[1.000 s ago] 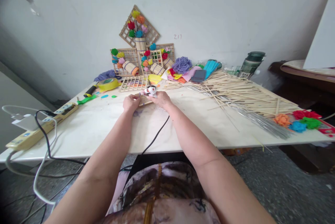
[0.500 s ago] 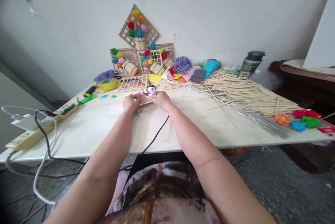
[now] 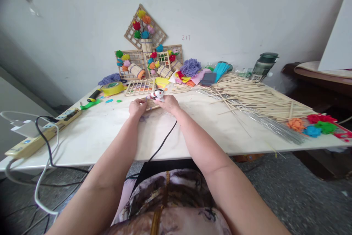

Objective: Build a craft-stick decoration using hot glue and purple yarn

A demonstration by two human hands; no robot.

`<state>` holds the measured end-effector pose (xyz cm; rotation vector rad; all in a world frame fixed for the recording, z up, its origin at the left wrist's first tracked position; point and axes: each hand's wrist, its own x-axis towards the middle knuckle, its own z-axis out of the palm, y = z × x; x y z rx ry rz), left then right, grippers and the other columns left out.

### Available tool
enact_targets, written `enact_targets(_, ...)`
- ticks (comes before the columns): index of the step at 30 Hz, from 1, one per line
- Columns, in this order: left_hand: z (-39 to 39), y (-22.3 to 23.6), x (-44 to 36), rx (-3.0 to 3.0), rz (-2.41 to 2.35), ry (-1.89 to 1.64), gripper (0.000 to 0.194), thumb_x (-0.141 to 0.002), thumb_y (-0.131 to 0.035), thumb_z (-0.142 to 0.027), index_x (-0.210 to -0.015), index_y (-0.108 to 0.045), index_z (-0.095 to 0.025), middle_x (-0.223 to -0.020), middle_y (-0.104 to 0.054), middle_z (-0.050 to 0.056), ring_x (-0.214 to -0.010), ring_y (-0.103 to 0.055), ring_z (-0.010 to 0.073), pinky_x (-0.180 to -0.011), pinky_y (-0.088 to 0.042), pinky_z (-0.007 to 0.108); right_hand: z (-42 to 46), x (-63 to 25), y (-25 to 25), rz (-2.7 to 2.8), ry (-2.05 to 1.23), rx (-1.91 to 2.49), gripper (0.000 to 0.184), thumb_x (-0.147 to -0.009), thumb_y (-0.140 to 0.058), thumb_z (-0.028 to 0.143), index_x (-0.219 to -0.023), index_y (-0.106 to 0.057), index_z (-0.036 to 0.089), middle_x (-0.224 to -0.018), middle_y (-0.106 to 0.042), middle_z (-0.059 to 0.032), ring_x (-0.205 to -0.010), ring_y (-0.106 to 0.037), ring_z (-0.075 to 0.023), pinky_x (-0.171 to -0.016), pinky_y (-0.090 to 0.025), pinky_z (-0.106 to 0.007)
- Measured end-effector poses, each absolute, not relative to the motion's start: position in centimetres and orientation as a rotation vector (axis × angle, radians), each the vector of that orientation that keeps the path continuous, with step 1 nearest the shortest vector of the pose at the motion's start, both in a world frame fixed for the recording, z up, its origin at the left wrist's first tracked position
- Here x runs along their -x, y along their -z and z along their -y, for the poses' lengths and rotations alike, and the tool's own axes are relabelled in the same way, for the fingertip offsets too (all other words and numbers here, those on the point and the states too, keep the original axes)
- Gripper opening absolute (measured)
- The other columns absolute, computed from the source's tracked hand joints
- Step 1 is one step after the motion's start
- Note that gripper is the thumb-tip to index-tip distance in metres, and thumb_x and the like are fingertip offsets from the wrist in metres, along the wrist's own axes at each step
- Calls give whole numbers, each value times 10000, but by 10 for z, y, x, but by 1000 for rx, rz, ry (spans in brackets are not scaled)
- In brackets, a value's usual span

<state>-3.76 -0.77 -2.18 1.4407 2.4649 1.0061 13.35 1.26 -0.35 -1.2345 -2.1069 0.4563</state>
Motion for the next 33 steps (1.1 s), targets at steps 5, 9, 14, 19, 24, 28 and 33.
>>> enact_targets(5, 6, 24, 40, -1449, -2458, -1020, 248, -694, -568, -322, -875, -700, -218, -984, -672, 122, -930, -616, 264, -756, -461, 329, -16, -135, 4, 2083, -456, 1236, 356, -772, -594, 470, -876, -719, 153, -806, -711, -73, -829, -650, -193, -690, -424, -224)
enact_targets(9, 4, 27, 41, -1439, -2456, -1034, 246, -690, -579, -338, -869, -699, -218, -990, -669, 122, -932, -616, 264, -758, -463, 333, -20, -136, 4, 2026, -470, 1255, 349, -787, -573, 463, -889, -714, 160, -807, -708, -65, -832, -647, -197, -682, -426, -229)
enact_targets(14, 3, 28, 43, -1432, -2454, -1041, 255, -697, -577, -360, -875, -696, -220, -992, -667, 123, -948, -611, 266, -768, -461, 338, -23, -136, 7, 1946, -462, 1207, 330, -789, -570, 454, -899, -709, 176, -804, -702, -53, -824, -647, -198, -700, -437, -244)
enact_targets(19, 3, 29, 44, -1462, -2459, -1044, 237, -700, -569, -342, -860, -690, -216, -972, -669, 117, -929, -611, 262, -758, -455, 333, -25, -137, 9, 1852, -518, 1187, 349, -794, -551, 474, -874, -709, 173, -739, -692, -54, -780, -655, -201, -678, -452, -254)
enact_targets(24, 2, 30, 45, -1558, -2412, -1090, 179, -714, -553, -312, -793, -673, -206, -897, -675, 88, -864, -612, 242, -730, -443, 314, -26, -137, 9, 1786, -550, 1203, 354, -776, -564, 494, -849, -709, 179, -702, -688, -50, -781, -665, -208, -671, -464, -256)
enact_targets(28, 2, 30, 45, -1724, -2316, -1227, 110, -706, -542, -249, -676, -635, -199, -854, -662, 60, -828, -601, 210, -736, -432, 292, -27, -138, 8, 1714, -538, 1242, 371, -759, -570, 507, -850, -702, 172, -711, -691, -59, -801, -666, -219, -674, -471, -262)
enact_targets(33, 1, 31, 45, -1842, -2233, -1402, 93, -686, -526, -217, -631, -599, -197, -799, -633, 45, -778, -583, 189, -731, -439, 291, -28, -140, 6, 1657, -524, 1316, 334, -750, -568, 468, -831, -694, 170, -729, -697, -68, -804, -664, -225, -673, -473, -266)
